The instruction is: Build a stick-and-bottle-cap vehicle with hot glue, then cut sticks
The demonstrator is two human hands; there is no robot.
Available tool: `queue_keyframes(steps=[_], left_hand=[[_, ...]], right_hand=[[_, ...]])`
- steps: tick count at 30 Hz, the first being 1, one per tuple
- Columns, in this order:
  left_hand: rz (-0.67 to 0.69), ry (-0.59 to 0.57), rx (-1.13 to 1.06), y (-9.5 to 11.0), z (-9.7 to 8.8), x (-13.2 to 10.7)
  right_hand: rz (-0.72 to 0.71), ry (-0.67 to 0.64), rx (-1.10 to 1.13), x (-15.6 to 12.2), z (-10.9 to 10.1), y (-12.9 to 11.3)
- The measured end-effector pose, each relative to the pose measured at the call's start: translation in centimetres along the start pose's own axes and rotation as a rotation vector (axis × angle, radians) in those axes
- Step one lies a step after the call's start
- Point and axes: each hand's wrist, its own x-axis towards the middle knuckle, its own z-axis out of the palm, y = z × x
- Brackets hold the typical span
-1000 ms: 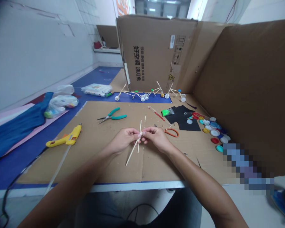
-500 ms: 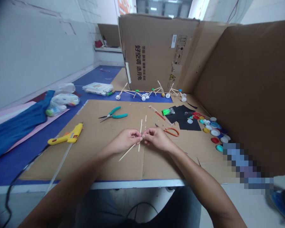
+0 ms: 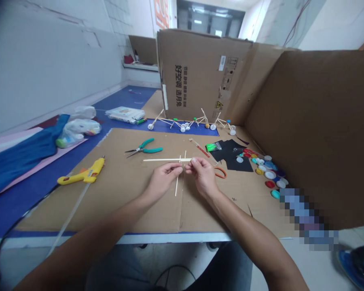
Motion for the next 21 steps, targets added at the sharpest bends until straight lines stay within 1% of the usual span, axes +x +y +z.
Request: queue_keyframes(steps=[2,4,8,13,15,18,21], left_hand=[[-0.024,-0.026,-0.147,-0.6,0.3,0.5],[-0.015,-0.016,-0.214,-0.8,0.3,0.8],[-0.007,0.062,-0.24,-0.8,0.0,0.7],[-0.027,0.082,-0.246,-0.8,0.0,0.8],[-0.051,0.065,-0.25,-0.7,-0.3,1.0],[-0.087,-0.01,-0.256,-0.4,-1.2,1.6],[-0.122,-0.099,-0.245,0.0,-2.1,2.0]], right_hand=[[0.024,-0.008,0.01,-0.7,0.7,0.8],[0.034,-0.007,0.02,-1.3,1.1,1.3],[0.057,-0.036,0.022,-1.7,1.5,1.9],[0.091,-0.051,-0.005,-1.9,1.4,2.7],[0.085,-0.095,-0.046,-2.1,1.3,2.8],[0.002,-0.199,-0.188,-2.0,0.9,2.6],[-0.158,-0.222,-0.374,-1.7,0.2,2.2]])
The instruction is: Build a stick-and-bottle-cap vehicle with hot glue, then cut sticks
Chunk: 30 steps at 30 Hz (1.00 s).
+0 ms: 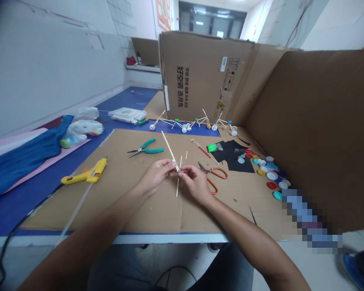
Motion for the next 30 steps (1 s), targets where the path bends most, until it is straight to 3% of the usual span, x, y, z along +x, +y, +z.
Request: queue_keyframes(steps=[9,17,24,30], left_hand=[[-0.109,-0.113,0.032,0.6,-0.4,-0.1],[-0.108,-0.12,0.066,0.4,-0.3,-0.1],[-0.079,-0.131,0.112,0.7,-0.2,-0.1],[-0.152,-0.191,0.201,1.1,-0.5,-0.6]], right_hand=[[-0.334,-0.063,-0.405,0.4,-1.3,0.1],[-0.348,-0.042,-0.443,0.3,-1.5,0.8],[-0.231,-0.032,-0.37,0.0,-1.0,1.1],[0.113,-0.089,-0.001,1.5,-2.6,-1.0]])
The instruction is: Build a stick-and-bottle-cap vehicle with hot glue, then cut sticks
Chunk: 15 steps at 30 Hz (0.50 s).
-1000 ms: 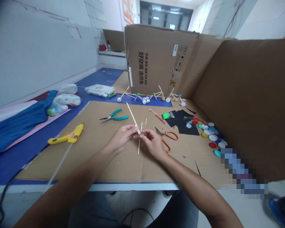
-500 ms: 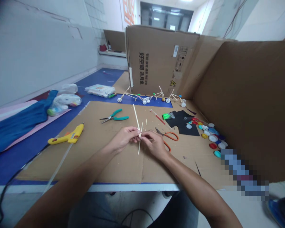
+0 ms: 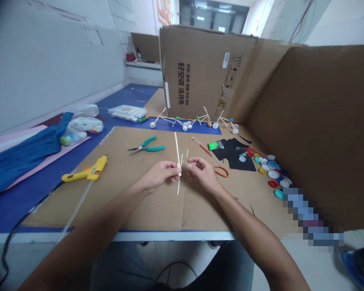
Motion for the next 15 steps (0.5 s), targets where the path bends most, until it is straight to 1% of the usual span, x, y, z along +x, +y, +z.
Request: queue_keyframes(steps=[2,5,7,10,15], left_hand=[[-0.045,-0.042,0.049,-0.3,0.2,-0.1],[-0.087,-0.095,0.09,-0.8,0.7,-0.1],[-0.112,-0.117,0.099,-1.1,0.9,0.0],[-0.135,-0.128,0.098,-1.5,0.9,0.2],[-0.128,-0.14,0.091,-1.7,0.7,0.3]], right_hand=[[0.116,-0.029,0.059,0.3,-0.4,-0.5],[0.235,-0.136,0.05,0.3,-0.4,-0.7],[0.256,-0.162,0.028,0.1,0.0,-0.5],[0.269,-0.155,0.018,0.0,0.2,-0.4],[0.307,-0.158,0.032,-0.1,0.1,-0.5]])
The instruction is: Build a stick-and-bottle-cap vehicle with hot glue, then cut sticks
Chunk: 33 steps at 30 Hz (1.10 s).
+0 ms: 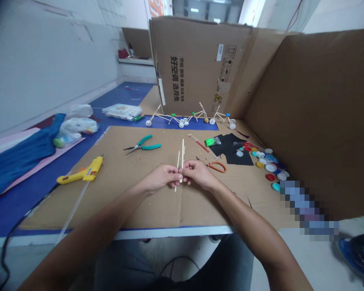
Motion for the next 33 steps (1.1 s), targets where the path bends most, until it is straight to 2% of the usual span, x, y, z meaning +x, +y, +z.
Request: queue_keyframes(steps=[23,29,33], left_hand=[[0.034,0.009,0.013,-0.19,-0.1,0.15],[0.106,0.061,-0.01,-0.21,0.38,0.15],[0.106,0.103,-0.042,-0.25,0.78,0.35]], right_hand=[[-0.003,0.006,0.048,0.04,0.13,0.15],[-0.047,0.089,0.062,0.13,0.28,-0.07],[-0.108,0.139,0.082,0.26,0.58,0.0]])
